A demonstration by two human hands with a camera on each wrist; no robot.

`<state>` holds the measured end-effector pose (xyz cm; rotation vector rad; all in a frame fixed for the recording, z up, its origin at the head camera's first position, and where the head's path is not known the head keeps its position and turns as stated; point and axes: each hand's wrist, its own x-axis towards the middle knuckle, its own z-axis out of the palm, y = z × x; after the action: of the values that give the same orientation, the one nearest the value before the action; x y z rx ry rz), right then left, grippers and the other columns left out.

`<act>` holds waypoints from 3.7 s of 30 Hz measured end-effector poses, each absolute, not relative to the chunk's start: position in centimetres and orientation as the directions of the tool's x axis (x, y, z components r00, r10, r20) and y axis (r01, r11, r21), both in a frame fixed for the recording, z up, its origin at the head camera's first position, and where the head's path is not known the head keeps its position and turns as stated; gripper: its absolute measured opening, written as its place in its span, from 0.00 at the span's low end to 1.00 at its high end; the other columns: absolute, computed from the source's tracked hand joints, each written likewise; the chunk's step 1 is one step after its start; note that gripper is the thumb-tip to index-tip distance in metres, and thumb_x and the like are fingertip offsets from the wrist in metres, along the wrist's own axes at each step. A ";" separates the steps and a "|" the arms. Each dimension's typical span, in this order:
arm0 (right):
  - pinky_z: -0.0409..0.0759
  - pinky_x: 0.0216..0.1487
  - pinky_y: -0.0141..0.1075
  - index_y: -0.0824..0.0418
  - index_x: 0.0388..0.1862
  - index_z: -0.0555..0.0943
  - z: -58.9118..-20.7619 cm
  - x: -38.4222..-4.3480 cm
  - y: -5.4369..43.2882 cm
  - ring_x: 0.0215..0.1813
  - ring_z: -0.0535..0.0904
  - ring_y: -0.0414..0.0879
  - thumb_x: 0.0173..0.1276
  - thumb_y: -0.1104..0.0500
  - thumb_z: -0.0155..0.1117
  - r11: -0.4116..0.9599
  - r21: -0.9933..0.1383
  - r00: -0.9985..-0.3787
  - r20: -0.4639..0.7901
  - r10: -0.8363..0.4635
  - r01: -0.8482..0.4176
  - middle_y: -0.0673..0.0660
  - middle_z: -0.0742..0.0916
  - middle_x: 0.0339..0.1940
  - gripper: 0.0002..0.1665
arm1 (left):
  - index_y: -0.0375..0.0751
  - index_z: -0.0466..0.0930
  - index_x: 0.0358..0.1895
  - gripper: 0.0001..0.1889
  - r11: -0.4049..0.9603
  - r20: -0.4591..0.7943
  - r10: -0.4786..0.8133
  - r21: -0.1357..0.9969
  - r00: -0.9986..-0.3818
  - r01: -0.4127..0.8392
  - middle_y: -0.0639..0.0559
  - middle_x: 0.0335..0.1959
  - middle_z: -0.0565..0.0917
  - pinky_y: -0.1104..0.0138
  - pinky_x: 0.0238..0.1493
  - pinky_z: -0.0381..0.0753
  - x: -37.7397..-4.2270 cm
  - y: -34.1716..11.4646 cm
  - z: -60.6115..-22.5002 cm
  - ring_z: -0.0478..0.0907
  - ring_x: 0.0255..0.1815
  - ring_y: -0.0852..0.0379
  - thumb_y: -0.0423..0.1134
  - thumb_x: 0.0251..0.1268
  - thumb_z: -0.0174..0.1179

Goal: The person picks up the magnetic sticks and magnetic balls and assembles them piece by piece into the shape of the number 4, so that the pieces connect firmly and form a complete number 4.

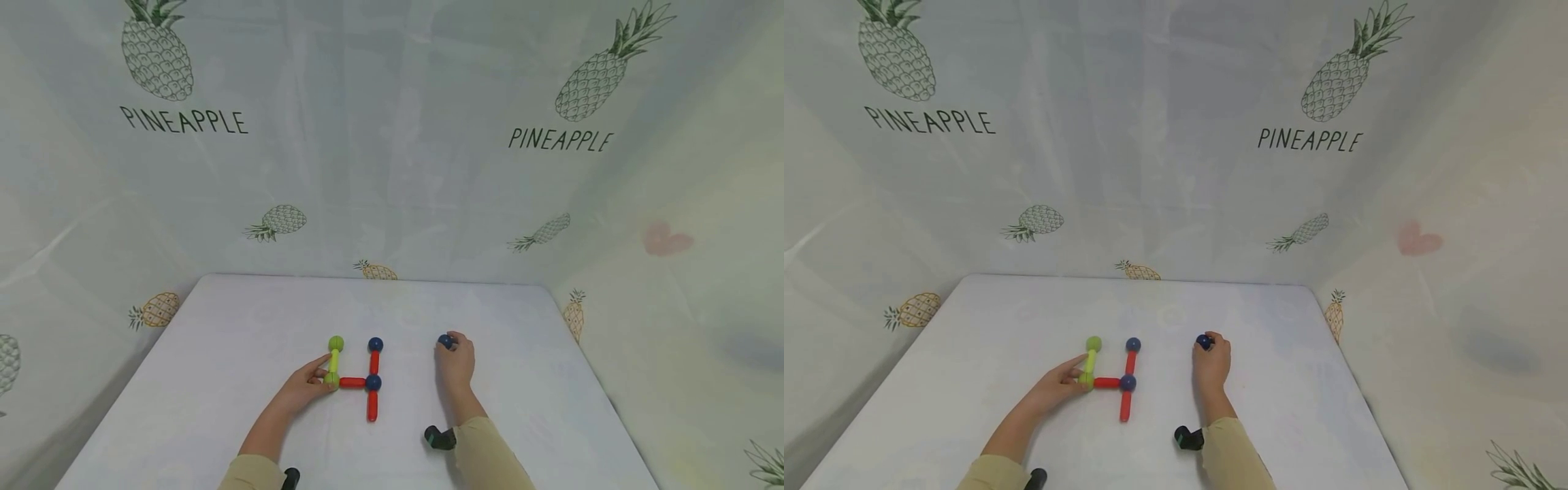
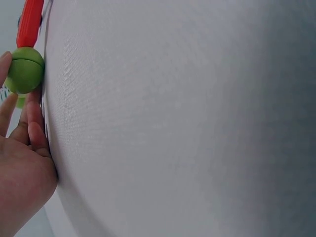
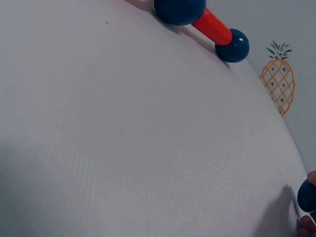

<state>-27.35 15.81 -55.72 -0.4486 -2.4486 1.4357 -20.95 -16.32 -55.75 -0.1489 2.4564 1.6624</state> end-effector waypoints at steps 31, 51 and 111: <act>0.74 0.35 0.38 0.63 0.53 0.81 -54.6 -23.1 15.0 0.41 0.73 0.49 0.60 0.62 0.71 0.427 -0.901 -0.984 0.003 0.177 0.074 0.59 0.81 0.48 0.21 | 0.40 0.69 0.70 0.37 0.377 -0.216 0.018 0.906 -0.976 -0.193 0.49 0.43 0.79 0.66 0.35 0.66 -21.0 -16.2 -55.2 0.67 0.35 0.54 0.35 0.54 0.72; 0.74 0.34 0.37 0.61 0.49 0.82 -54.5 -21.3 13.2 0.38 0.74 0.47 0.58 0.62 0.73 0.461 -0.886 -0.999 -0.035 0.030 0.045 0.54 0.81 0.40 0.19 | 0.41 0.70 0.69 0.36 0.385 -0.205 0.012 0.904 -0.979 -0.185 0.50 0.41 0.80 0.67 0.33 0.66 -21.1 -16.1 -55.2 0.67 0.35 0.54 0.32 0.54 0.72; 0.74 0.36 0.35 0.58 0.46 0.82 -54.0 -16.5 10.5 0.36 0.74 0.47 0.57 0.61 0.74 0.484 -0.875 -0.937 -0.188 -0.295 0.023 0.49 0.81 0.36 0.17 | 0.40 0.70 0.69 0.36 0.383 -0.206 0.034 0.906 -0.978 -0.178 0.49 0.42 0.81 0.68 0.34 0.65 -21.3 -16.3 -55.1 0.67 0.34 0.56 0.33 0.54 0.72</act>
<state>-16.55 10.47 -54.03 0.2816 -2.9674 1.7578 -21.25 -16.33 -55.13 -0.1292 2.4483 1.6404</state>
